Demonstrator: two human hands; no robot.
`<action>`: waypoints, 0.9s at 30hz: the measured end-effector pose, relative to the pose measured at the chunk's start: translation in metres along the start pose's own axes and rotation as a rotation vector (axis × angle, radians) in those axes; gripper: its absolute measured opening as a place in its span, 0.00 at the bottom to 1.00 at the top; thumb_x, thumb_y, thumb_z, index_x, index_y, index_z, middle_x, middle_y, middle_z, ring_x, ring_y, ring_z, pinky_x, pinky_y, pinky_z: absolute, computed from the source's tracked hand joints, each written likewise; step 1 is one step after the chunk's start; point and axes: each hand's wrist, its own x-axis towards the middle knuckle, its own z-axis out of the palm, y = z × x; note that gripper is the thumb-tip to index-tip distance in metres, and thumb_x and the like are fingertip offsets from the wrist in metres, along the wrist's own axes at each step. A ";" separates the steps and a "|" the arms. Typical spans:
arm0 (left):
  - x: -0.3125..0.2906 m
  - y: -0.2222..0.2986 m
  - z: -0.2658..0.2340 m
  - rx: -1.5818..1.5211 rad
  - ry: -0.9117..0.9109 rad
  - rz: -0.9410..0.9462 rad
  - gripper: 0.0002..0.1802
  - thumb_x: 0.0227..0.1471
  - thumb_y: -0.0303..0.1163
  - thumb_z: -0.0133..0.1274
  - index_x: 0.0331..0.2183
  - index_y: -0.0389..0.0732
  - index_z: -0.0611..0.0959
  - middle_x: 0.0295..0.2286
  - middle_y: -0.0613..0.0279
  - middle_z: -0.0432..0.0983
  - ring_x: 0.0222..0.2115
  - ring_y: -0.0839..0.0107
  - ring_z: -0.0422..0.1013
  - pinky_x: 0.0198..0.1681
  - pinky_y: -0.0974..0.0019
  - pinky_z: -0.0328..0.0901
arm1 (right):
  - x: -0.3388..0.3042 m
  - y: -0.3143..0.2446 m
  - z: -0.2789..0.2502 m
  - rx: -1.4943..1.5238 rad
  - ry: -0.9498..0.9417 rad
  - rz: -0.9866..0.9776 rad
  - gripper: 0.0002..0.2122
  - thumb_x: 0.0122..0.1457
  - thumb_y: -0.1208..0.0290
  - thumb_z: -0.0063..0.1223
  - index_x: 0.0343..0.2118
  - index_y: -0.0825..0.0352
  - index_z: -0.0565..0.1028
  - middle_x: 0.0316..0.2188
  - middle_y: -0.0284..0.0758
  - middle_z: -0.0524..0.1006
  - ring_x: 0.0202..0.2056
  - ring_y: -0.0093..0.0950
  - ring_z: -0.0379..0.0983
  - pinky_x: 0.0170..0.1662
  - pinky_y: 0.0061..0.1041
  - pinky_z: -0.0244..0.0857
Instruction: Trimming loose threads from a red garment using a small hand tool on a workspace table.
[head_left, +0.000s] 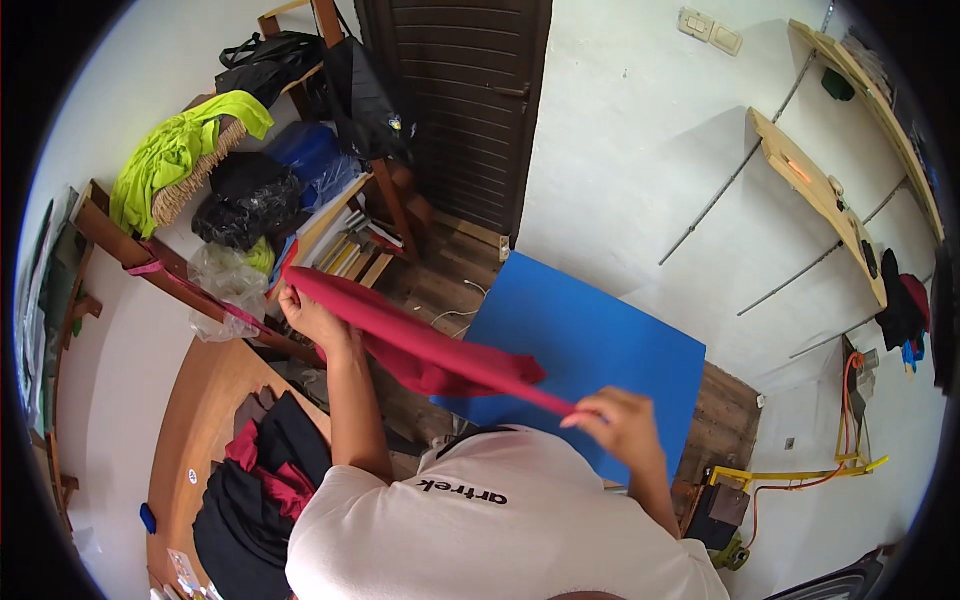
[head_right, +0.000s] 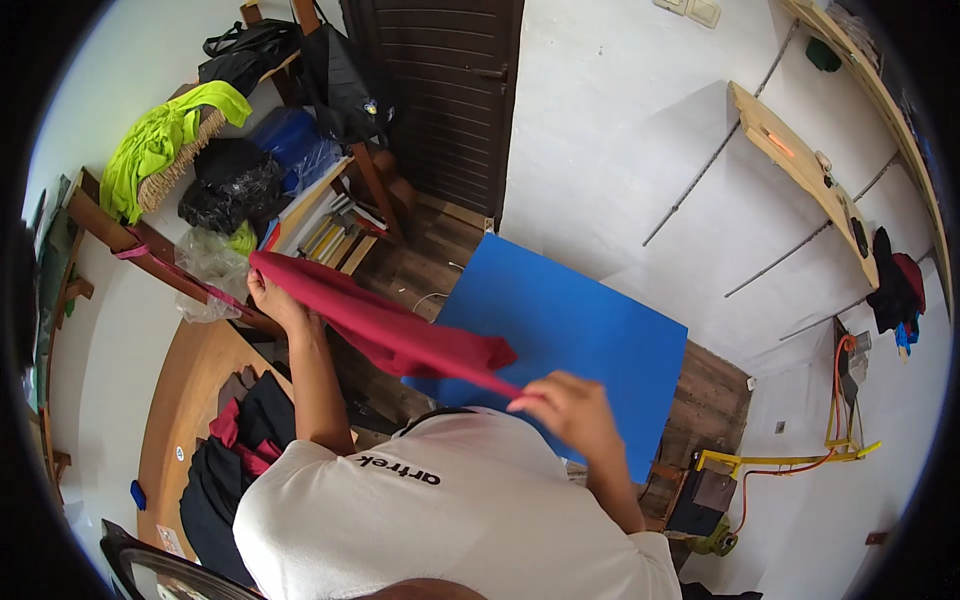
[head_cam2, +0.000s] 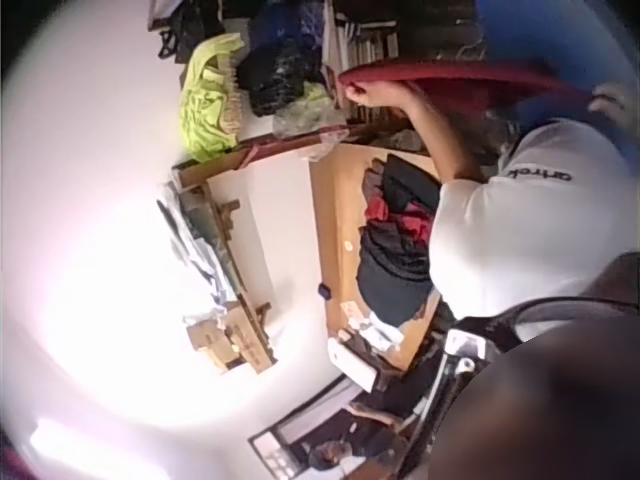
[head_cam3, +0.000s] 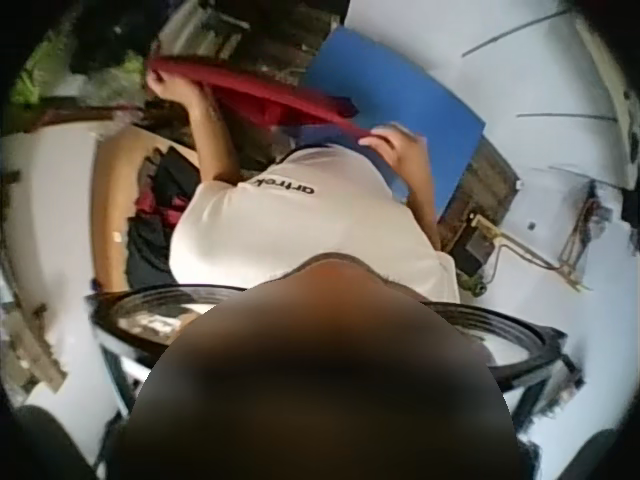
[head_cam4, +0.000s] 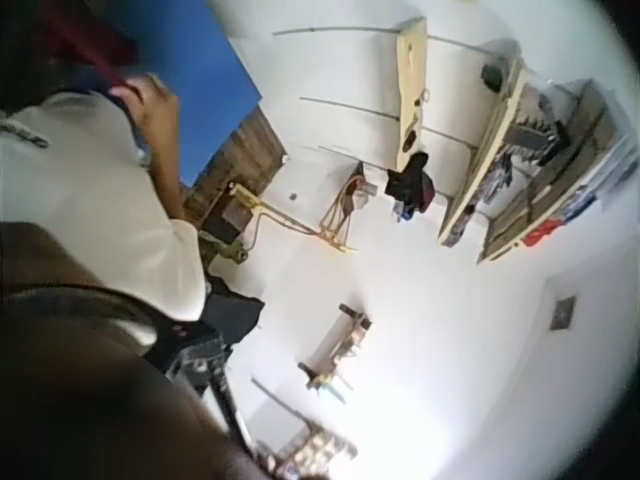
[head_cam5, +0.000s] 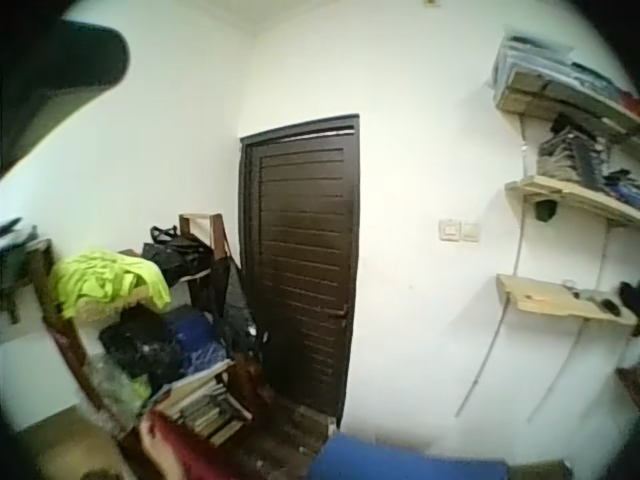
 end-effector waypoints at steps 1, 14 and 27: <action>0.002 -0.006 0.002 0.031 0.075 -0.031 0.07 0.68 0.27 0.49 0.34 0.45 0.72 0.28 0.67 0.75 0.26 0.75 0.74 0.29 0.70 0.73 | 0.000 -0.007 0.009 0.093 -0.087 0.033 0.09 0.55 0.64 0.73 0.32 0.62 0.84 0.27 0.33 0.83 0.27 0.29 0.80 0.29 0.28 0.72; -0.273 -0.091 0.315 0.142 -0.997 0.248 0.11 0.53 0.17 0.55 0.39 0.40 0.78 0.38 0.56 0.73 0.43 0.59 0.69 0.49 0.57 0.64 | 0.009 0.019 0.011 0.388 -0.652 -0.007 0.08 0.60 0.68 0.64 0.35 0.69 0.81 0.29 0.40 0.82 0.29 0.35 0.79 0.33 0.32 0.73; -0.316 -0.178 -0.045 1.556 -1.032 0.022 0.40 0.57 0.48 0.61 0.62 0.37 0.68 0.64 0.41 0.61 0.64 0.39 0.56 0.65 0.35 0.53 | -0.173 0.220 0.084 0.534 -0.572 0.845 0.14 0.64 0.66 0.55 0.28 0.74 0.79 0.18 0.40 0.74 0.23 0.21 0.69 0.28 0.31 0.64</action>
